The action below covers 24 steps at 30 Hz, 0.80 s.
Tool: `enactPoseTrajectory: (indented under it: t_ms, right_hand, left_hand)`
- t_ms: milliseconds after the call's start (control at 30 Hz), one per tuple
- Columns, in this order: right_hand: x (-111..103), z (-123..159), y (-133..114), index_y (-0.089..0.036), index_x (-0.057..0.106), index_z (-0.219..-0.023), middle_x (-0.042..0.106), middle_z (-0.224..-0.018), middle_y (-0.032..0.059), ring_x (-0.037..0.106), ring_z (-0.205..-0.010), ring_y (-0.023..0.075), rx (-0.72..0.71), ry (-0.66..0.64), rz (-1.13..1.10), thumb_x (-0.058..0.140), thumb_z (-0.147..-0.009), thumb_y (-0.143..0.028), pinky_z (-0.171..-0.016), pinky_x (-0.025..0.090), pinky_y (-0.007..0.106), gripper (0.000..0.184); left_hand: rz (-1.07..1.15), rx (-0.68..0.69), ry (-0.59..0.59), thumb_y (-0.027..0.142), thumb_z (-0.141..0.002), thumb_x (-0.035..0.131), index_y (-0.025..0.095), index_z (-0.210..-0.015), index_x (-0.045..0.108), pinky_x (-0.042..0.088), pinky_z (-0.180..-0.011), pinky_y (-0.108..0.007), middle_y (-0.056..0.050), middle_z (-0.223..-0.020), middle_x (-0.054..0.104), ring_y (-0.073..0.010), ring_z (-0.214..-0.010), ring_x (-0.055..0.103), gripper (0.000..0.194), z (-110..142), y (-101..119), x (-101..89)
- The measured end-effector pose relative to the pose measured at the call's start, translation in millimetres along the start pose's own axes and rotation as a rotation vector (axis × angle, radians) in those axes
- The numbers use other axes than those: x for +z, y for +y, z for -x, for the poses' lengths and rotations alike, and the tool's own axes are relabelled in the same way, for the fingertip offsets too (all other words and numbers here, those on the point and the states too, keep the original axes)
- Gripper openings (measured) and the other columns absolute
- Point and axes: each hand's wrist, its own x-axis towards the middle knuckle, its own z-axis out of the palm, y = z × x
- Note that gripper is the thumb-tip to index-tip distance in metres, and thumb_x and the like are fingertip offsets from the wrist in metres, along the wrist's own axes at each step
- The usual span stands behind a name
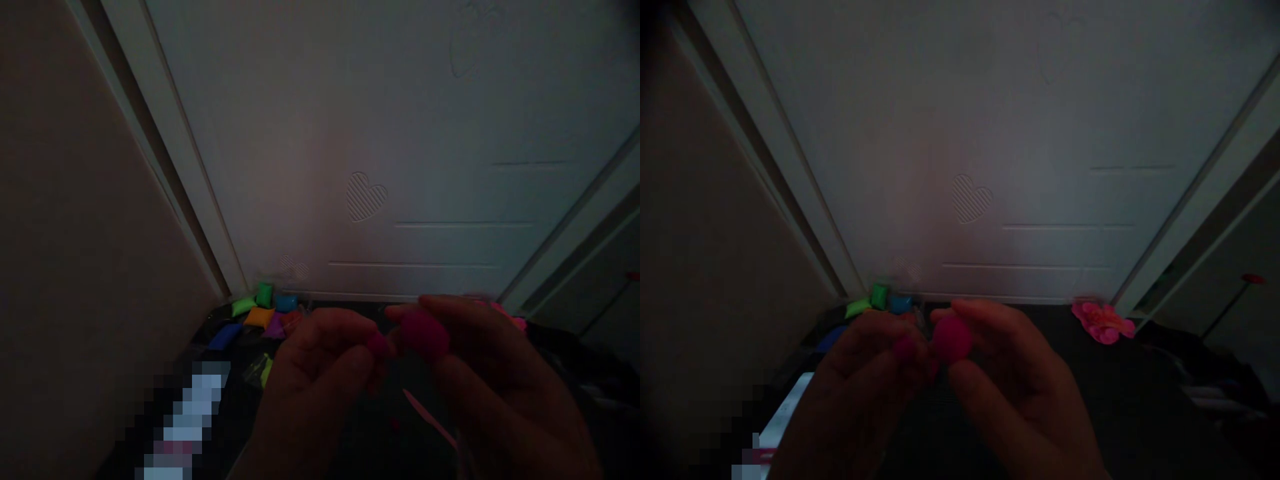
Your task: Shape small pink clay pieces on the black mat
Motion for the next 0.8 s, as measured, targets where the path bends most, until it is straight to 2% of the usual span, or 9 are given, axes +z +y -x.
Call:
enactPoseTrajectory:
  t_ms: [133,300,467,800]
  right_hand:
    - [-0.2,-5.9,-2.5,-0.034,0.058,-0.096,0.066,-0.095,-0.0028,0.063,-0.083,0.0140,0.006,0.017,-0.039,0.062,-0.073,-0.025,-0.066,0.053,0.018,0.026]
    - [-7.0,-9.5,-3.2,-0.034,0.061,-0.097,0.064,-0.094,-0.0012,0.062,-0.085,0.0168,-0.024,-0.038,0.070,0.065,-0.070,-0.024,-0.069,0.054,0.023,0.029]
    - [-8.6,-9.6,-3.6,-0.034,0.061,-0.097,0.065,-0.094,-0.0011,0.063,-0.084,0.0176,-0.049,-0.027,0.062,0.064,-0.071,-0.026,-0.068,0.055,0.025,0.028]
    - [-13.1,-6.9,0.1,-0.035,0.060,-0.101,0.066,-0.099,-0.0018,0.063,-0.088,0.0188,0.006,-0.004,0.057,0.062,-0.073,-0.028,-0.070,0.054,0.026,0.029]
  left_hand:
    - [-0.100,0.115,-0.011,0.011,-0.068,0.063,0.024,-0.074,0.066,0.046,-0.057,-0.011,0.005,-0.067,0.065,-0.0048,-0.059,0.057,0.014,0.9,-2.8,0.2]
    - [-0.192,0.187,-0.036,0.011,-0.068,0.062,0.024,-0.074,0.066,0.047,-0.058,-0.013,0.005,-0.070,0.065,-0.0058,-0.061,0.058,0.015,2.3,-4.3,-0.2]
    - [-0.245,0.182,-0.059,0.013,-0.068,0.064,0.025,-0.075,0.065,0.047,-0.056,-0.011,0.006,-0.070,0.065,-0.0049,-0.060,0.058,0.014,2.3,-5.6,-3.6]
    - [-0.275,0.133,-0.058,0.012,-0.068,0.063,0.024,-0.075,0.064,0.047,-0.057,-0.010,0.006,-0.068,0.064,-0.0035,-0.059,0.057,0.014,-0.8,-6.5,-2.6]
